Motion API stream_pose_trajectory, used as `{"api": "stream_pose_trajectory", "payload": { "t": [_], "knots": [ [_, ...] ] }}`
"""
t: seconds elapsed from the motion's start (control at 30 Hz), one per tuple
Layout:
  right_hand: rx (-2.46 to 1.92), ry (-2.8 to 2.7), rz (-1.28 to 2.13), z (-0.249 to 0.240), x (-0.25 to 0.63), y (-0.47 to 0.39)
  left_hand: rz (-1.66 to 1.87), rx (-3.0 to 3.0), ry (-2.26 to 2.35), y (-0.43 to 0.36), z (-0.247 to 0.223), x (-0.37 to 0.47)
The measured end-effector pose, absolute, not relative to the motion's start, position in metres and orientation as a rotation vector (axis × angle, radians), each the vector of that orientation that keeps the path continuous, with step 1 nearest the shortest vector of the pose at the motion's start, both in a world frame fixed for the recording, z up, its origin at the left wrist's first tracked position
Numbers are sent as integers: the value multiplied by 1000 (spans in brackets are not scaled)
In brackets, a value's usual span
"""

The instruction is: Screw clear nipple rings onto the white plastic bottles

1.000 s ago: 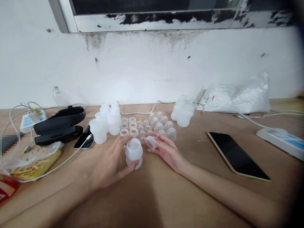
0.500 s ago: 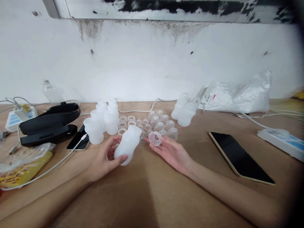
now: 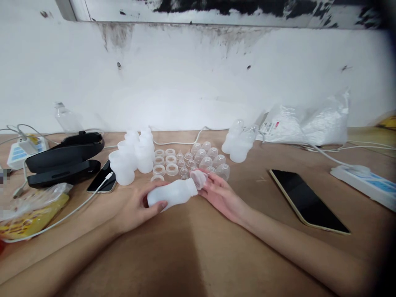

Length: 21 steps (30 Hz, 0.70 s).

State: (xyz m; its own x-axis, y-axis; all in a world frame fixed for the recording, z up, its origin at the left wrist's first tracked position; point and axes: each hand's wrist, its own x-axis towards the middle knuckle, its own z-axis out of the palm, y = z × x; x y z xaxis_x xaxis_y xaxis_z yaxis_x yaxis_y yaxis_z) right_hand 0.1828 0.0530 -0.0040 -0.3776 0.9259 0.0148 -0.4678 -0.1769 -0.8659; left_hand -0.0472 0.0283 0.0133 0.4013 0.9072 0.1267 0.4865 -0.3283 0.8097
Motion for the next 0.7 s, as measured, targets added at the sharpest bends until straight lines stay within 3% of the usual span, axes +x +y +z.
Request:
{"api": "stream_pose_trajectory", "payload": {
  "t": [0.27, 0.47, 0.7],
  "knots": [
    [-680, -1335, 1640, -4, 181, 48, 885, 1900, 1312, 25, 17, -47],
    [-717, -1494, 1495, -5, 182, 44, 709, 1527, 1223, 26, 19, -46],
    [-802, -1567, 1470, 0, 180, 42, 834, 2299, 1183, 26, 27, -56]
  ]
}}
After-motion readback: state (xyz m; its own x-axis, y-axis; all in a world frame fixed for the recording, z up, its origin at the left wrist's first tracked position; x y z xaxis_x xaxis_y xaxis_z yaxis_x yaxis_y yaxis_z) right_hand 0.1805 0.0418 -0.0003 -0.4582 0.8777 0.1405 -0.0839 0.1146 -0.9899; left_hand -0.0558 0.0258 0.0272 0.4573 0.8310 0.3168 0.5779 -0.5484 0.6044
